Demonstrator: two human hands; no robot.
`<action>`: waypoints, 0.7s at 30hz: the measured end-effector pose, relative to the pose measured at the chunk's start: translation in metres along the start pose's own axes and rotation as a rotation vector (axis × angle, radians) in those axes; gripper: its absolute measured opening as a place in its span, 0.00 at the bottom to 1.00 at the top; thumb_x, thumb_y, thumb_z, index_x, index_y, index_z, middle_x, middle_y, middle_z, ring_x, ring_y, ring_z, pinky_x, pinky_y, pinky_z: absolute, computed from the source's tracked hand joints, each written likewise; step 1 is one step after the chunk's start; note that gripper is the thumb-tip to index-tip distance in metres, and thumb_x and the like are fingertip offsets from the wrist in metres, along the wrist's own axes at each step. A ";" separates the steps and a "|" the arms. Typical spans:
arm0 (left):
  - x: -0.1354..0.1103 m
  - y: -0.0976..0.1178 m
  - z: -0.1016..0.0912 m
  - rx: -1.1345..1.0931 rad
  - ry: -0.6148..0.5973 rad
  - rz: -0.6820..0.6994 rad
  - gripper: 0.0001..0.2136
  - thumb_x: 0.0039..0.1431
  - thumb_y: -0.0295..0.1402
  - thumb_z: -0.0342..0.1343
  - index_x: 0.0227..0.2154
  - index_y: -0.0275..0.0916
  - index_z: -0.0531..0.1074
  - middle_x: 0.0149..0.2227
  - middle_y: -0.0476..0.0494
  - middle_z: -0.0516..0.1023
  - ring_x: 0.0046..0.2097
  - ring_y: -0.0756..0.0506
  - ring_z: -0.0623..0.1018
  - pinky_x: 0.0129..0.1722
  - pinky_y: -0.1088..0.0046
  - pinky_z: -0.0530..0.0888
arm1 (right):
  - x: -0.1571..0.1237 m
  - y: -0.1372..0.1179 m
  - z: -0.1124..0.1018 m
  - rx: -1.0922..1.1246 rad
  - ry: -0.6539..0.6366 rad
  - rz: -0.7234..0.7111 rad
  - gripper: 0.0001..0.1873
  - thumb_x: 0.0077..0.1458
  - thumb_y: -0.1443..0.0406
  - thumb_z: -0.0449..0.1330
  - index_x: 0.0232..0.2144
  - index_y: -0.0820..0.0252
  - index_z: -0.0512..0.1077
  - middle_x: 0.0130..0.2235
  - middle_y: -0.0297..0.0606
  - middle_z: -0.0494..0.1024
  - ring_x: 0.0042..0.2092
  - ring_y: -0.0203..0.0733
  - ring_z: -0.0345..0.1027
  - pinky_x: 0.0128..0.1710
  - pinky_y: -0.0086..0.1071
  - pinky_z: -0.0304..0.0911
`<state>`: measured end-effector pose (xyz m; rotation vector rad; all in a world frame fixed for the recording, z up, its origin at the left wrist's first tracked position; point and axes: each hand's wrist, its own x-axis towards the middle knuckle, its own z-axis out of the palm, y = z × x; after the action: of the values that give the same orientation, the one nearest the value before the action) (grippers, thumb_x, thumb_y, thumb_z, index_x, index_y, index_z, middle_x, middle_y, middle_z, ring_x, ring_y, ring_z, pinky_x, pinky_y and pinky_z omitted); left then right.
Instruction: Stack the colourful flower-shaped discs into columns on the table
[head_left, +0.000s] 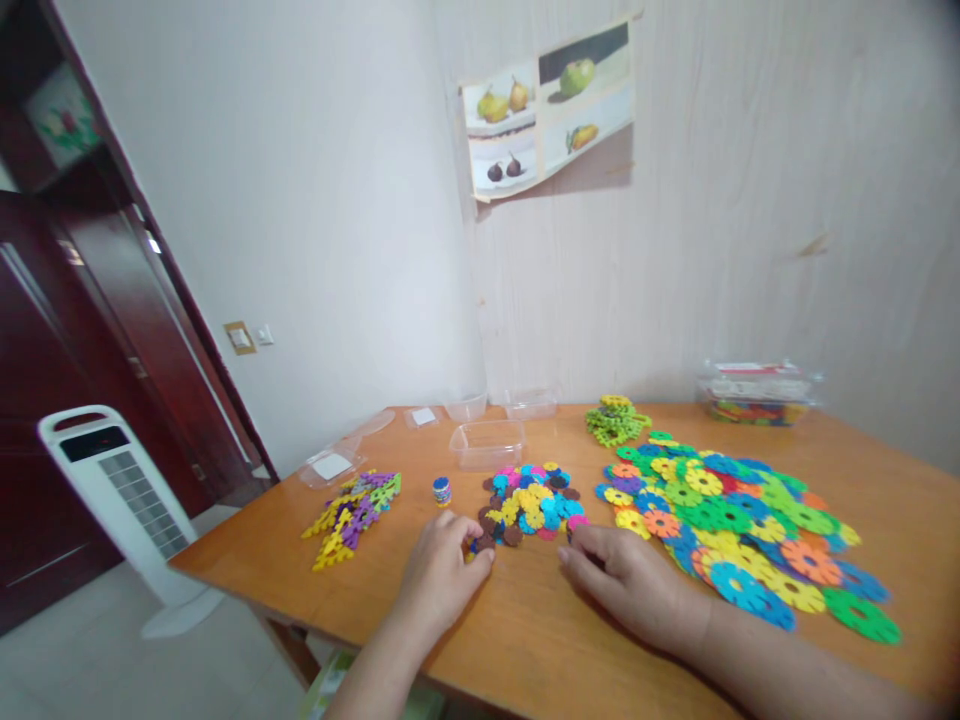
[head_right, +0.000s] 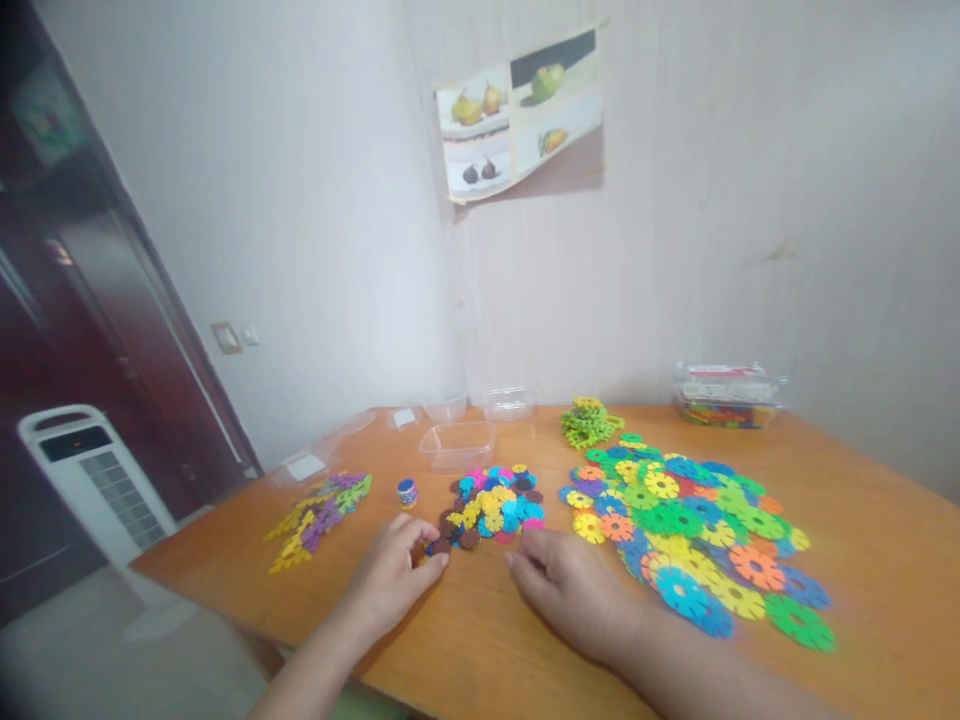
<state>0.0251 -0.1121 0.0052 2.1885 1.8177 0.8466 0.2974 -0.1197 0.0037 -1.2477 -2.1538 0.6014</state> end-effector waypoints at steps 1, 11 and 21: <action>0.001 0.003 0.000 0.014 0.004 0.003 0.07 0.54 0.36 0.60 0.35 0.42 0.76 0.39 0.43 0.75 0.46 0.41 0.74 0.44 0.66 0.67 | 0.000 0.001 0.001 0.009 0.002 0.004 0.18 0.65 0.56 0.50 0.25 0.56 0.61 0.26 0.30 0.70 0.28 0.36 0.61 0.27 0.29 0.51; 0.010 -0.014 -0.003 0.043 0.217 -0.011 0.11 0.59 0.41 0.56 0.36 0.41 0.79 0.40 0.40 0.78 0.46 0.41 0.76 0.46 0.66 0.70 | 0.002 -0.001 0.000 0.012 -0.002 0.011 0.18 0.65 0.56 0.50 0.25 0.56 0.60 0.25 0.30 0.68 0.27 0.36 0.60 0.26 0.30 0.49; 0.027 -0.058 -0.003 -0.045 0.244 -0.166 0.12 0.56 0.37 0.58 0.40 0.38 0.80 0.38 0.40 0.80 0.41 0.43 0.78 0.43 0.68 0.71 | 0.002 -0.008 -0.002 -0.022 0.005 0.027 0.18 0.66 0.57 0.48 0.24 0.56 0.58 0.26 0.31 0.68 0.29 0.37 0.62 0.27 0.30 0.49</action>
<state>-0.0234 -0.0733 -0.0116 1.9460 2.0334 1.1468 0.2928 -0.1210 0.0106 -1.2909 -2.1477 0.5866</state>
